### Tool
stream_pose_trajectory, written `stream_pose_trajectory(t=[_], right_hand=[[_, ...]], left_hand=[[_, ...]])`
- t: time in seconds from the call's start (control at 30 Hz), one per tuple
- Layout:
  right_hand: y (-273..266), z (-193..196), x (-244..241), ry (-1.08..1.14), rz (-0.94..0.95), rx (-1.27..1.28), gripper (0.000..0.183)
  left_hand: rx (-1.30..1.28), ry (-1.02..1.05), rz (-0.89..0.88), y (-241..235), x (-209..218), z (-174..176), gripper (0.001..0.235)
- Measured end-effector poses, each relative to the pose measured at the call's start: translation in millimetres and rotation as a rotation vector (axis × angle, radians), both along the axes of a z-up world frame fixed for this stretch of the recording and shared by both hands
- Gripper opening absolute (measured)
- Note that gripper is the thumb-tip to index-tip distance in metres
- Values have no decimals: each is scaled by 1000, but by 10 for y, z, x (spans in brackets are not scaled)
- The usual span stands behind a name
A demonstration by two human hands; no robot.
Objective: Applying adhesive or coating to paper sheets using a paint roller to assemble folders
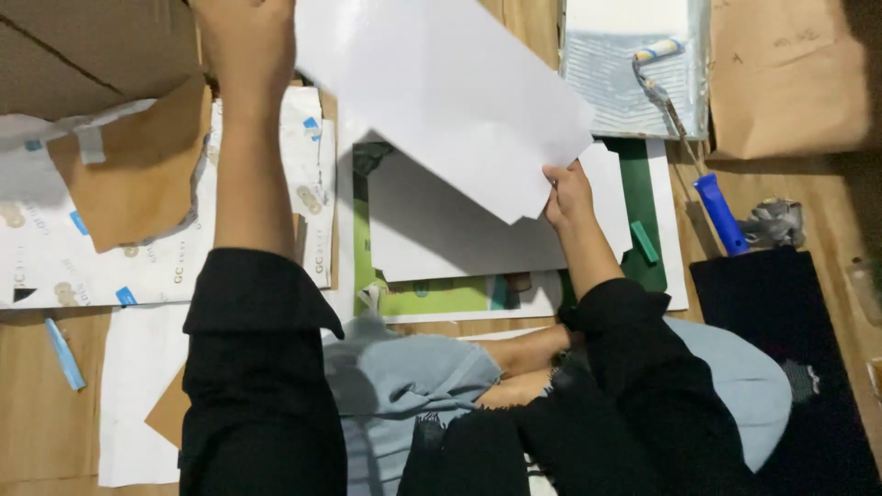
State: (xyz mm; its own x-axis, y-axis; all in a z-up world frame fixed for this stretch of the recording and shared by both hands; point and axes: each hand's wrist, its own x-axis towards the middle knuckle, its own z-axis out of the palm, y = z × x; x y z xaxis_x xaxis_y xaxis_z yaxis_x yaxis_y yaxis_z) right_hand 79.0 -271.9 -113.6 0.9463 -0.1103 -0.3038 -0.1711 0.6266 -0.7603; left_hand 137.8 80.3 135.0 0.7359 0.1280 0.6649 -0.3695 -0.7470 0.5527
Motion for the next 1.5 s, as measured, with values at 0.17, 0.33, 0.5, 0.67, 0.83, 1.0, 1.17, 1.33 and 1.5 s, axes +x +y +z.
stream_pose_trajectory(t=[0.17,0.33,0.5,0.67,0.83,1.0,1.17,1.33,1.5], right_hand=[[375,-304,933,141,-324,52,52],[509,-536,871,431,-147,-132,59],[528,-480,693,519,-69,-281,50],[494,-647,892,466,-90,-266,41],[212,-297,475,391,-6,-357,53],[-1201,-404,84,12,-92,-940,41],[-2524,109,-551,422,-4,-1831,44],[-2199,620,-959,863,165,-1235,51],[-2398,530,-898,671,144,-1051,44]], left_hand=[[-148,-28,-598,-689,-931,282,26],[-17,560,-553,-430,-1575,-814,27],[40,1205,-202,-125,-1558,-1660,43],[-38,1115,-260,-328,-1362,-1409,44],[44,1117,-331,-150,-1345,-1910,44],[92,1131,-328,-22,-1239,-2258,47],[68,1398,-151,-144,-1195,-2139,51],[100,1462,-119,-320,-1227,-1861,51],[162,1423,-123,-318,-1270,-1962,54]])
